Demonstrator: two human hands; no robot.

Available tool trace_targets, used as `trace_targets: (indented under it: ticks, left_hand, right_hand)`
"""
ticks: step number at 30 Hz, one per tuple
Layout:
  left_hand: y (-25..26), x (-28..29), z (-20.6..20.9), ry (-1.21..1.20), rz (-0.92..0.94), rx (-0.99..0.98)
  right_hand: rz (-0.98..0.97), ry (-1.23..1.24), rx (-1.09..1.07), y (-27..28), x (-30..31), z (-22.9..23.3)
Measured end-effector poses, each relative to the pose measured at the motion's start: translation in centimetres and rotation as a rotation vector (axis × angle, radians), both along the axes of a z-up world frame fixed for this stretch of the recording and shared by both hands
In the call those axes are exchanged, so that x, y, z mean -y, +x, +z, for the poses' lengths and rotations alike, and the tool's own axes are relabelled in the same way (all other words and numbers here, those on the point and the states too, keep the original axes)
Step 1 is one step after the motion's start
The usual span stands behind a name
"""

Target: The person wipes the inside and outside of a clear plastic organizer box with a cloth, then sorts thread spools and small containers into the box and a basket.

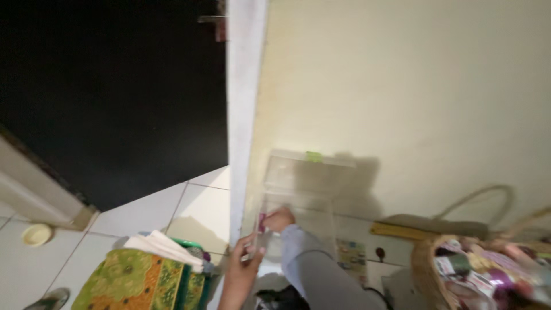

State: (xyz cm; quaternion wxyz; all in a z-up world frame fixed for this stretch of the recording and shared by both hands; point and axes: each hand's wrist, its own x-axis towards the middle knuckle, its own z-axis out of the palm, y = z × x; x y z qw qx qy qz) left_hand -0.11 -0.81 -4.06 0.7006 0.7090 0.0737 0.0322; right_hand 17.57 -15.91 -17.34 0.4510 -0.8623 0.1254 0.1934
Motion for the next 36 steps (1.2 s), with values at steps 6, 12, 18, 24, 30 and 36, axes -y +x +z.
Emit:
trace_targets:
  ticks: [6,12,18,24,30,36]
  left_hand:
    - [1.4,0.1,-4.2,-0.104,-0.044,-0.201]
    - [2.3,-0.7,-6.7,0.057,-0.034,-0.199]
    - [0.4,3.6,6.0,0.755,0.317,0.459]
    - [-4.2,15.4,21.1,0.448,-0.396,0.771]
    - [-7.7,22.6,23.8,0.134,-0.809,0.510]
    - [-8.2,25.5,21.9,0.309,-0.630,0.741]
  right_hand:
    - [0.145,-0.352,-0.005,-1.2,-1.6,1.9]
    - [0.168,-0.326,0.139,-4.5,-1.9,9.4]
    - [0.301,-0.010,0.557,-18.6,4.9,31.8]
    - [0.054,-0.244,0.514,-28.8,16.8,46.8]
    - [0.125,-0.539,0.492,-28.4,25.0,44.9]
    - [0.372,-0.653,0.529,-27.7,27.6,42.2]
